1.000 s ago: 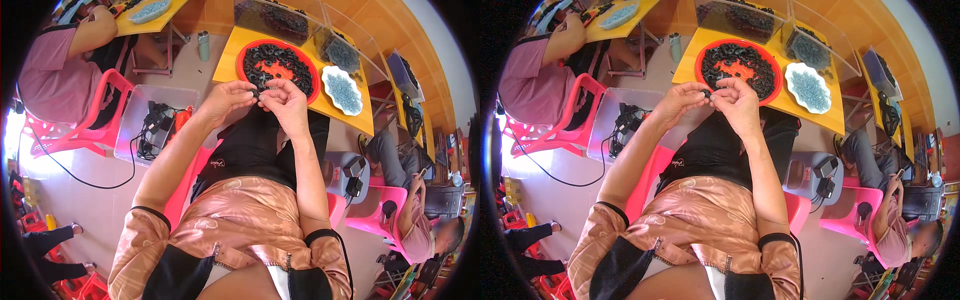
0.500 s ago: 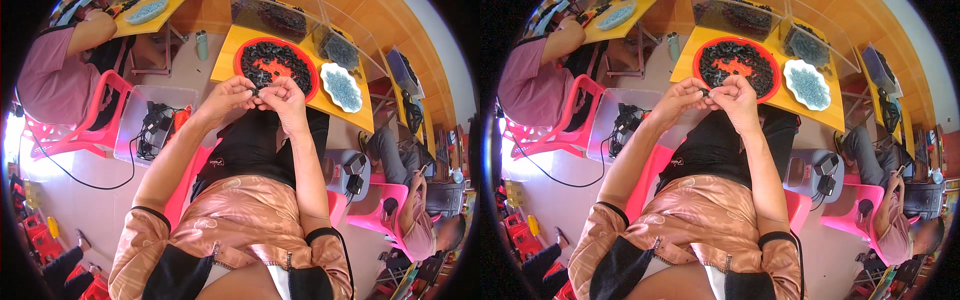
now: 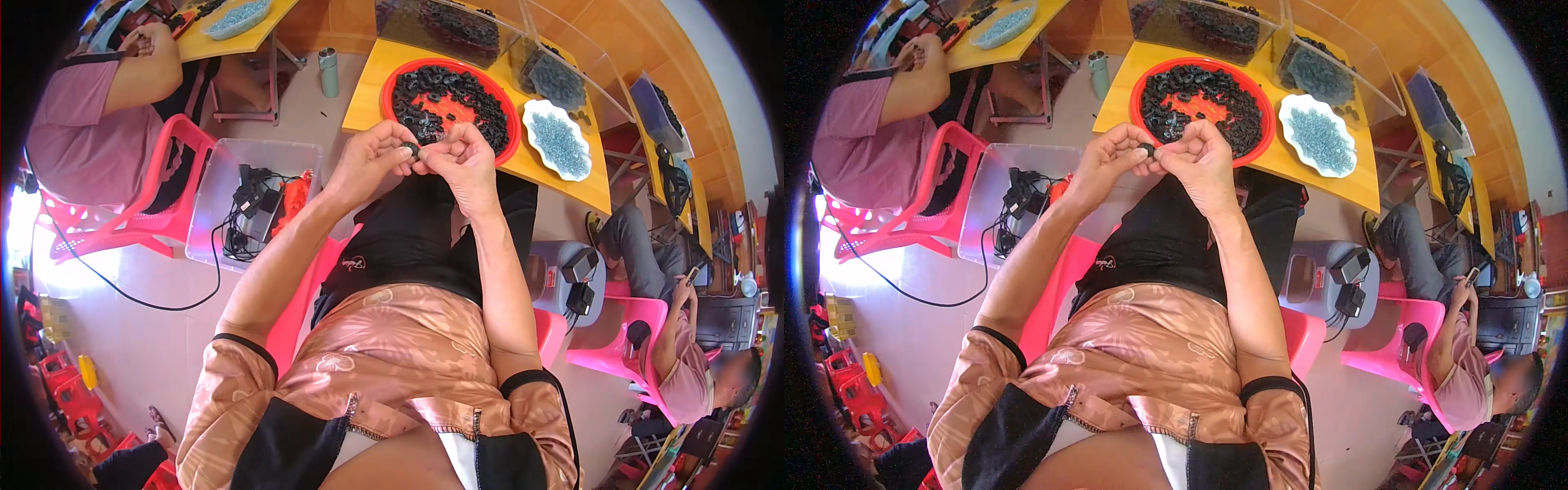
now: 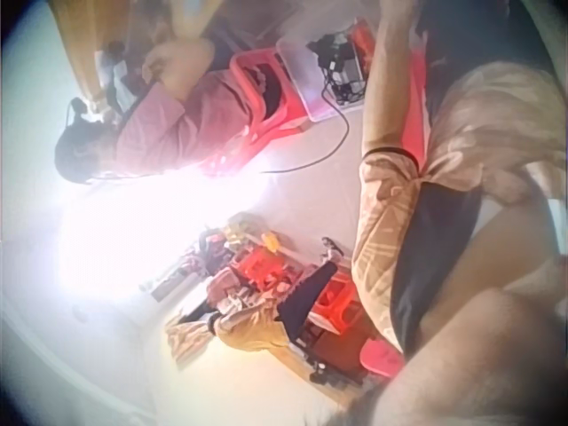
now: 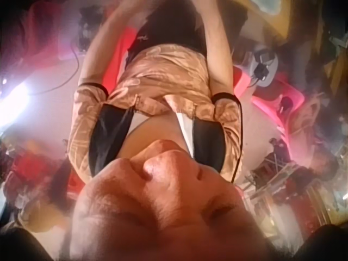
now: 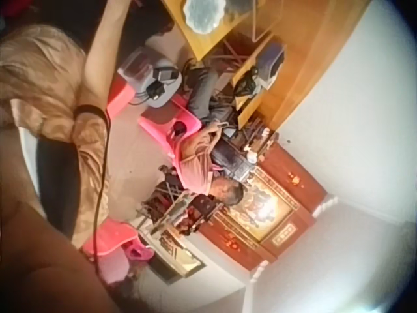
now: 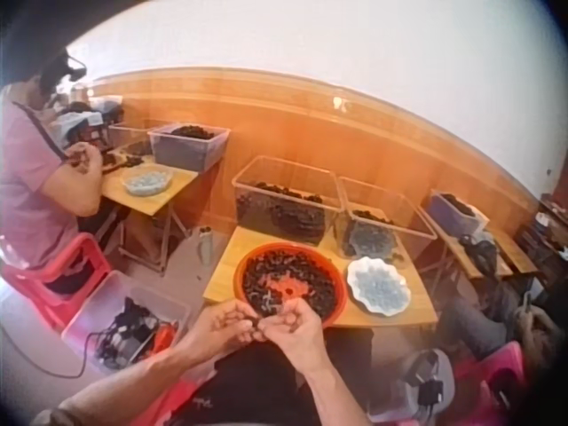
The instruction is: The person assembles plastic components by taking pieces from a tray and fitting them together by hand.
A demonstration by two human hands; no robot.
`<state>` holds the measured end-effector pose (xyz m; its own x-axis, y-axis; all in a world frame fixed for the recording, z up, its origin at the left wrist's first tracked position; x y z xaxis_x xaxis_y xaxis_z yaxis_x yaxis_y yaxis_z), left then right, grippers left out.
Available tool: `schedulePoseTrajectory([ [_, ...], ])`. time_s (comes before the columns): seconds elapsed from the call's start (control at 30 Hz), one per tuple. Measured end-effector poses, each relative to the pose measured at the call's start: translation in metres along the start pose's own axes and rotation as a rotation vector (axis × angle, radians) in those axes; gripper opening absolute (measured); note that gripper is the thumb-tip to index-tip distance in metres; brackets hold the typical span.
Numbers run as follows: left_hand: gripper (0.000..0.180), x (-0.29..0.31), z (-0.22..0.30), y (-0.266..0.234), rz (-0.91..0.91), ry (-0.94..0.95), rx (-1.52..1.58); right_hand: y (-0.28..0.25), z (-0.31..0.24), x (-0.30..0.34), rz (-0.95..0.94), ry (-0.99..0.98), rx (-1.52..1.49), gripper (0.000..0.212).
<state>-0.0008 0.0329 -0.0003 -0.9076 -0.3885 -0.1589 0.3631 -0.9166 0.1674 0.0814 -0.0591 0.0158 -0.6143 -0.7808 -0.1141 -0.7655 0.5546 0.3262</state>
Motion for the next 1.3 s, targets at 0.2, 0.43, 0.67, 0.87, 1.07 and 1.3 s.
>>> schedulePoseTrajectory([
  [0.2, 0.011, 0.004, 0.003, 0.003, 0.041, 0.003, 0.017, 0.003, -0.009, 0.000, -0.031, -0.048, 0.107, 0.026],
  [0.43, 0.013, 0.006, 0.011, 0.012, -0.053, 0.020, 0.146, -0.009, 0.004, 0.007, -0.070, 0.179, 0.011, 0.014],
  [0.67, 0.014, 0.009, 0.013, 0.016, -0.091, 0.054, 0.172, -0.007, 0.006, 0.007, -0.054, 0.161, 0.151, 0.009],
  [0.87, 0.018, 0.006, 0.008, 0.021, -0.075, 0.039, 0.018, -0.007, -0.017, 0.015, -0.019, 0.148, 0.337, 0.014],
  [1.07, 0.028, 0.009, 0.004, 0.021, 0.004, -0.017, -0.113, -0.039, -0.182, 0.025, 0.568, -0.944, 0.544, 0.015],
  [1.3, 0.021, 0.003, -0.017, -0.001, 0.101, -0.123, -0.042, -0.124, -0.243, -0.054, 0.832, -0.741, 1.257, 0.029],
])
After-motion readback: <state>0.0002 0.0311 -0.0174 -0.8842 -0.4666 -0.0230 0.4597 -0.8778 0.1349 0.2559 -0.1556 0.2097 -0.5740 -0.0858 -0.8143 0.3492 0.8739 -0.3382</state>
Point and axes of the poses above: each hand's wrist, its own x-axis away from the middle knuckle, its own y-axis out of the palm, z = x × y, the point moved 9 cm from there along -x, towards the middle knuckle, and after that the axes turned 2 degrees about z, right-handed, at the moved point
